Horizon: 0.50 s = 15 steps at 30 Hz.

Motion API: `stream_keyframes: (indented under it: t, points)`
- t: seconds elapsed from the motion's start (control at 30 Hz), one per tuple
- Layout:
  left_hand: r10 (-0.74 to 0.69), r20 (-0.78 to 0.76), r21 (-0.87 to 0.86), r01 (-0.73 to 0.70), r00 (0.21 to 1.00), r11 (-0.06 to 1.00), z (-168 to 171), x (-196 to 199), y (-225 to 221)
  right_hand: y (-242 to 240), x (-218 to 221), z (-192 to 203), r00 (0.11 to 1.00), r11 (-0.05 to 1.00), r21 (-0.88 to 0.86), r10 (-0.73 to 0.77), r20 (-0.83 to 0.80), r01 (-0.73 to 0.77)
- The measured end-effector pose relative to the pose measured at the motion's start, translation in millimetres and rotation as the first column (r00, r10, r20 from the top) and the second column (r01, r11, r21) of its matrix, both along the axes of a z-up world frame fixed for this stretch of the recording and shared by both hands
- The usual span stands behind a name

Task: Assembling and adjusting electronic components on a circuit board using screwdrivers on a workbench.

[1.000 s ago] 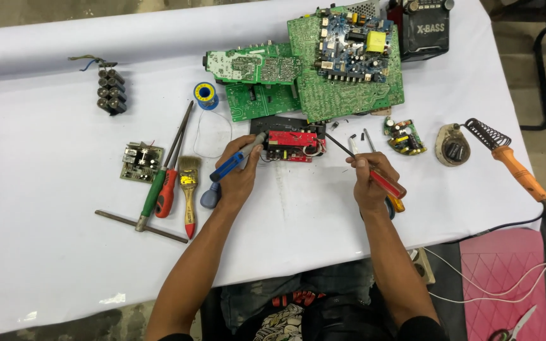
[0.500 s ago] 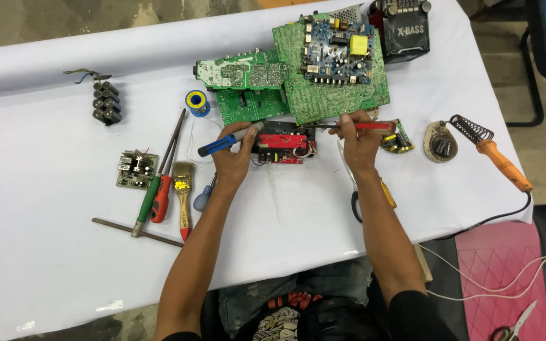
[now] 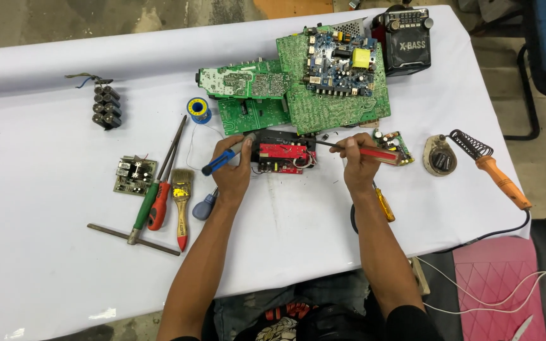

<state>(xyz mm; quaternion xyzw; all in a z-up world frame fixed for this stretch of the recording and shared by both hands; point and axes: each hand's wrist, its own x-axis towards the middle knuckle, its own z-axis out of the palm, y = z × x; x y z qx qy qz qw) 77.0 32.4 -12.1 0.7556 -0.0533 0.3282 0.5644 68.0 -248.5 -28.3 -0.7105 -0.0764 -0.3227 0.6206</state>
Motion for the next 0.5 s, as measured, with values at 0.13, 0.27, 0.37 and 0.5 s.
stream_keyframes:
  t: [0.13,0.27,0.37,0.5]
  points:
    - [-0.045,0.009,0.022,0.045,0.999,0.999,-6.2,1.3,-3.9,3.4,-1.2,-5.0,1.000,0.998,-0.070,-0.004,0.015,0.005]
    - [-0.053,-0.005,0.028,0.053,0.999,0.998,-1.5,-3.4,-2.9,15.2,-2.8,0.7,1.000,0.997,-0.073,0.025,-0.017,-0.026]
    - [-0.085,-0.059,0.003,0.086,0.995,0.996,-3.2,-3.0,-2.8,22.7,-0.5,-4.4,0.994,0.994,-0.096,0.047,-0.100,-0.057]
    - [-0.109,-0.091,-0.063,0.103,0.990,0.993,-3.3,-0.1,-0.6,27.7,2.7,-10.6,0.979,0.991,-0.055,0.107,-0.173,-0.119]
